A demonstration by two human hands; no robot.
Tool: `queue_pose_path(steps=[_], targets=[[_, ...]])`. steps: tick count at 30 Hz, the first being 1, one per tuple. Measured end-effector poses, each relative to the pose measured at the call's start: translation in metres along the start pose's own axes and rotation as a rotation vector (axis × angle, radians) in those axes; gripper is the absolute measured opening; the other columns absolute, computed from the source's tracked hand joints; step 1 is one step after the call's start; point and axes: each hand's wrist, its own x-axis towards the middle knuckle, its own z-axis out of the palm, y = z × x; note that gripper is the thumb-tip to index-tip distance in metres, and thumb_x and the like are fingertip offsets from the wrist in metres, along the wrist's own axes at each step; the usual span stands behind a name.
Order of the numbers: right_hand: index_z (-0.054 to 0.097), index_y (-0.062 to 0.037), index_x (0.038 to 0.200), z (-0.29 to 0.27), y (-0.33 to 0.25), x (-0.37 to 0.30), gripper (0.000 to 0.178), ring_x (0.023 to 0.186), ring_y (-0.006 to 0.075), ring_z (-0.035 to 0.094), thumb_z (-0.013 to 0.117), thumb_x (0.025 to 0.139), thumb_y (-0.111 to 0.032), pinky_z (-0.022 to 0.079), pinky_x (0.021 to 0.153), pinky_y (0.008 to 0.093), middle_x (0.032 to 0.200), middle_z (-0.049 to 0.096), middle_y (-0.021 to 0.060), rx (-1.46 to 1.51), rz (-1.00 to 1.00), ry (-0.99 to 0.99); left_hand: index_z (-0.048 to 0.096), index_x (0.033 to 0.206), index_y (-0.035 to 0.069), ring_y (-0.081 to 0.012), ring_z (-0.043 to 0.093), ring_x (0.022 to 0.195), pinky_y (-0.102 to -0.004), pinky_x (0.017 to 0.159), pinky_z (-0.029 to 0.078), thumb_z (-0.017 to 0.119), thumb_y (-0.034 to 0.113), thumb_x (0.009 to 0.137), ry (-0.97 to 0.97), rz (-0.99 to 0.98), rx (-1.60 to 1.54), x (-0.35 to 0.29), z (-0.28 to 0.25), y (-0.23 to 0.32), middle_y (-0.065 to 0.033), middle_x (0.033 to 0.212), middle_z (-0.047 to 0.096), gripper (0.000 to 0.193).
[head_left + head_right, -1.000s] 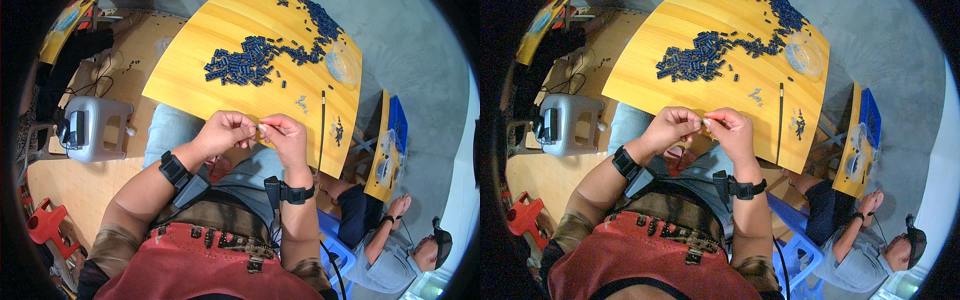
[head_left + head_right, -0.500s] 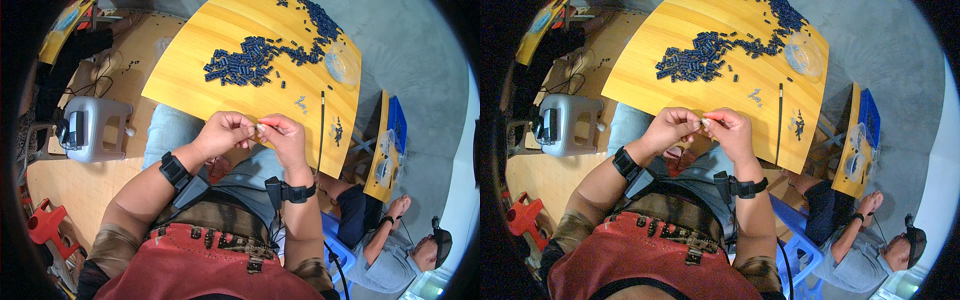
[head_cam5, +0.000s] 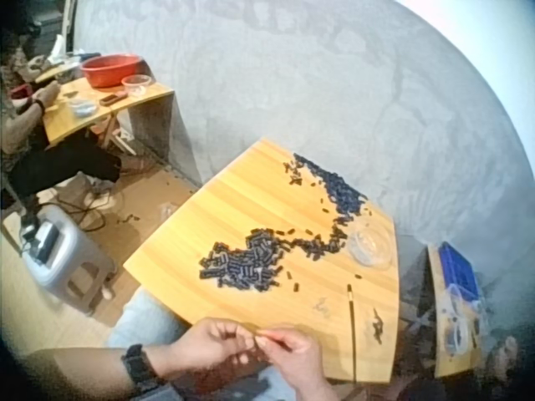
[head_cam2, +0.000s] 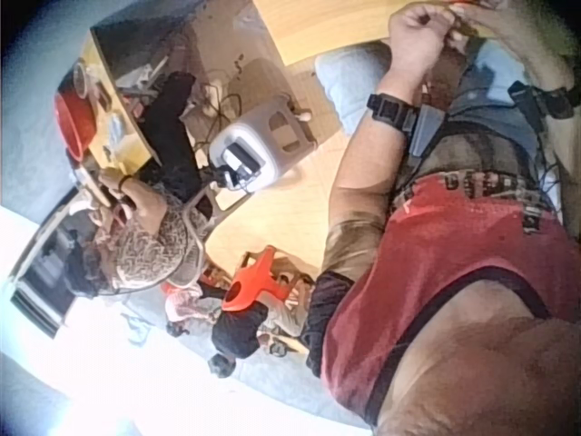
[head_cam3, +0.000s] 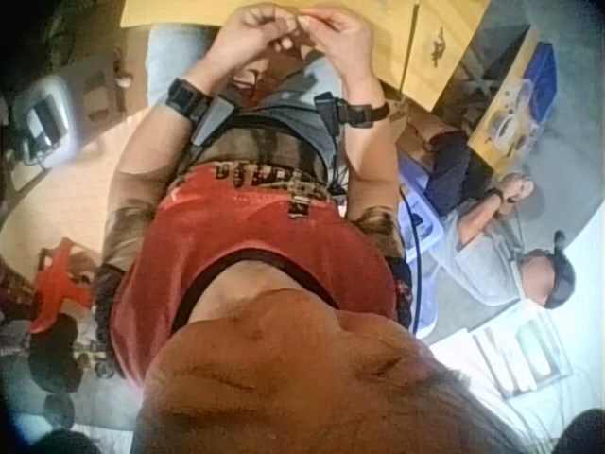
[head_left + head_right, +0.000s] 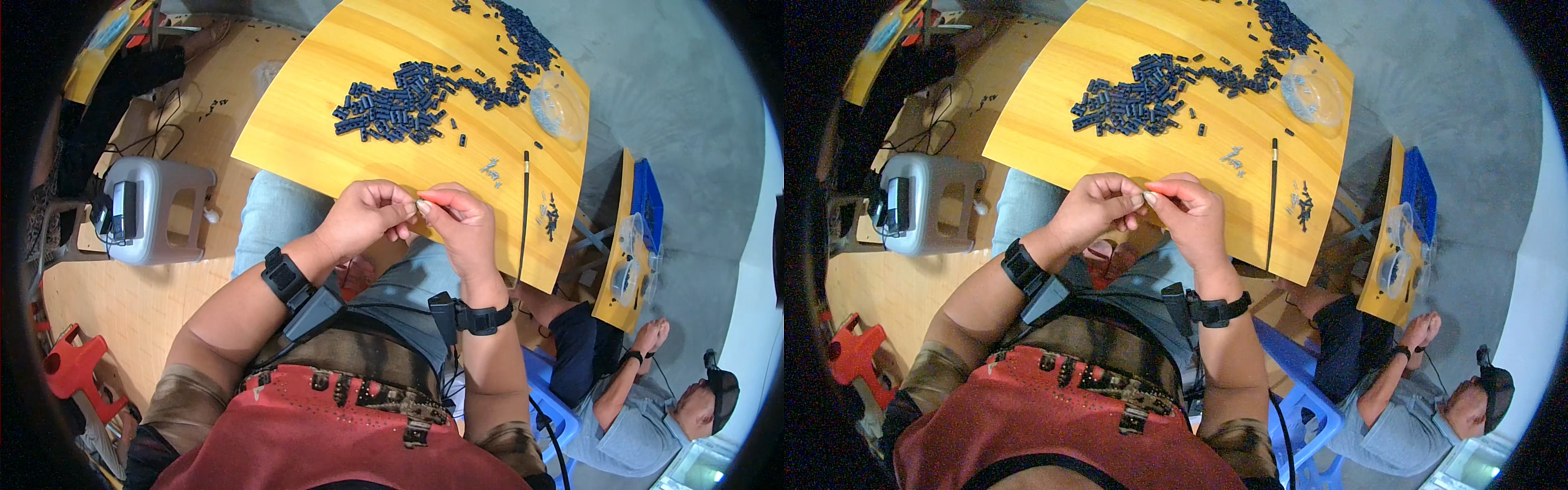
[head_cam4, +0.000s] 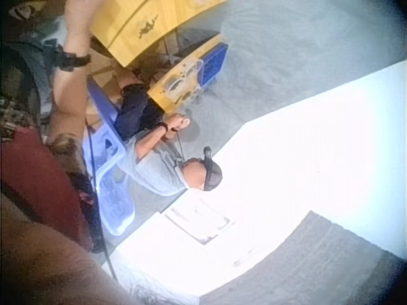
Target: Picking up, inspecting, and sorting small blue plastic cylindrical components at a workshop table.
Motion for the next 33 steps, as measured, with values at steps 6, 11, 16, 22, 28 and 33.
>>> queue_pose_path(steps=[6, 11, 16, 22, 28, 33], targets=[[0.06, -0.0004, 0.098, 0.013, 0.008, -0.013, 0.025, 0.079, 0.0103, 0.054, 0.065, 0.074, 0.003, 0.044, 0.067, 0.0226, 0.092, 0.055, 0.0052, 0.082, -0.102, 0.11, 0.06, 0.09, 0.001, -0.0113, 0.061, 0.067, -0.0217, 0.059, 0.048, 0.058, 0.013, 0.088, -0.063, -0.037, -0.209, 0.002, -0.002, 0.004, -0.0046, 0.081, 0.063, 0.013], [0.056, -0.0015, 0.101, 0.023, -0.011, -0.018, 0.036, 0.076, 0.0155, 0.053, 0.068, 0.067, 0.002, 0.046, 0.067, 0.0259, 0.092, 0.053, 0.0077, -0.311, -0.222, 0.119, 0.061, 0.09, 0.002, -0.0136, 0.062, 0.076, -0.0268, 0.072, 0.05, 0.056, 0.014, 0.089, -0.029, -0.116, -0.2, 0.001, -0.002, 0.009, -0.0073, 0.086, 0.065, 0.013], [0.056, -0.0016, 0.098, 0.023, -0.009, -0.021, 0.036, 0.073, 0.0182, 0.053, 0.068, 0.065, 0.003, 0.047, 0.066, 0.028, 0.09, 0.053, 0.0091, -0.448, -0.274, 0.195, 0.062, 0.089, 0.002, -0.0129, 0.062, 0.076, -0.0256, 0.07, 0.05, 0.057, 0.016, 0.088, -0.035, -0.121, -0.247, -0.005, 0.007, 0.013, -0.0071, 0.087, 0.066, 0.015], [0.057, -0.0019, 0.095, 0.023, -0.008, -0.026, 0.033, 0.072, 0.0181, 0.055, 0.068, 0.064, 0.003, 0.048, 0.066, 0.0281, 0.09, 0.054, 0.0094, -0.416, -0.27, 0.225, 0.062, 0.089, 0.002, -0.012, 0.061, 0.076, -0.0246, 0.069, 0.05, 0.057, 0.015, 0.088, -0.034, -0.163, -0.273, -0.011, 0.011, 0.016, -0.0064, 0.086, 0.065, 0.014], [0.059, -0.0022, 0.094, 0.017, -0.005, -0.032, 0.032, 0.069, 0.0167, 0.056, 0.067, 0.064, 0.003, 0.048, 0.063, 0.027, 0.09, 0.056, 0.0093, -0.394, -0.291, 0.218, 0.06, 0.089, 0.002, -0.0125, 0.061, 0.075, -0.0251, 0.07, 0.05, 0.057, 0.012, 0.088, -0.01, -0.178, -0.259, -0.013, 0.016, 0.009, -0.0054, 0.085, 0.063, 0.011], [0.059, -0.0021, 0.093, 0.019, -0.005, -0.039, 0.029, 0.07, 0.0166, 0.056, 0.066, 0.065, 0.003, 0.048, 0.063, 0.0262, 0.089, 0.057, 0.0093, -0.347, -0.266, 0.198, 0.059, 0.088, 0.001, -0.0135, 0.061, 0.076, -0.0266, 0.069, 0.051, 0.056, 0.009, 0.087, 0.022, -0.138, -0.225, -0.018, 0.02, 0.004, -0.0059, 0.085, 0.063, 0.008]])
